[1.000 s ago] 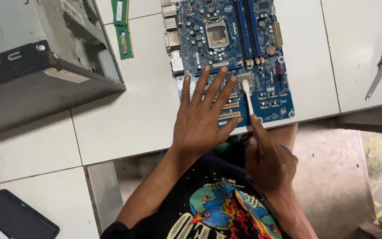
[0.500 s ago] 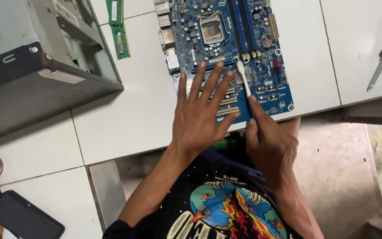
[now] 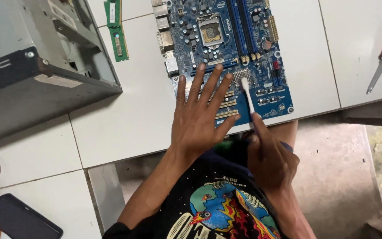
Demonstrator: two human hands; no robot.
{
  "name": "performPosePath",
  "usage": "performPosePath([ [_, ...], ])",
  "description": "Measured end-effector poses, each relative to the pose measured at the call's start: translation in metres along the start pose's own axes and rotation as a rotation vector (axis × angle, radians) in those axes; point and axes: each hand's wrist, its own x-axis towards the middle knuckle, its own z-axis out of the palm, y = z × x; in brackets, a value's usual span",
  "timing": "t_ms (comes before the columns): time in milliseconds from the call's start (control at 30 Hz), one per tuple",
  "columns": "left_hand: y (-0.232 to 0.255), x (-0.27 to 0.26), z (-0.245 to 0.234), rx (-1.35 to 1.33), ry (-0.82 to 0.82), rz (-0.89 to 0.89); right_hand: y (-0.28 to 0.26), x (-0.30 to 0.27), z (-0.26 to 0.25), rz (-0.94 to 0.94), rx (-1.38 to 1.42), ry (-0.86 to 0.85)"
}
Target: The person cleans a blue computer motherboard using a toothbrush and a screwdriver. They scrub various areas of the board, including the CPU socket and ports, and use the screwdriver to remove a metal bracket before continuing to clean.
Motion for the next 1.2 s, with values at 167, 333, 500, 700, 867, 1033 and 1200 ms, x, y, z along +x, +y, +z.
performPosePath([
  [167,0.001,-0.002,0.002,0.029,0.029,0.003,-0.011,0.033,0.003,0.100,-0.083,-0.052],
  [333,-0.002,0.002,0.003,-0.008,0.047,0.003,0.003,0.002,-0.001,0.111,-0.069,-0.111],
  [500,0.001,0.000,0.001,0.046,0.035,0.001,-0.019,0.056,-0.006,-0.095,0.008,0.082],
  [700,0.000,0.000,0.006,0.057,0.068,0.010,0.000,-0.002,-0.009,-0.005,-0.045,-0.038],
  [867,0.001,-0.002,0.006,0.064,0.076,0.010,-0.013,0.036,-0.008,0.012,-0.022,-0.003],
  [1033,0.001,0.001,0.006,0.060,0.090,-0.002,0.001,0.003,-0.009,0.154,-0.129,-0.151],
  [1200,0.002,0.002,0.006,0.154,0.098,-0.025,-0.013,0.041,-0.004,0.002,0.072,0.060],
])
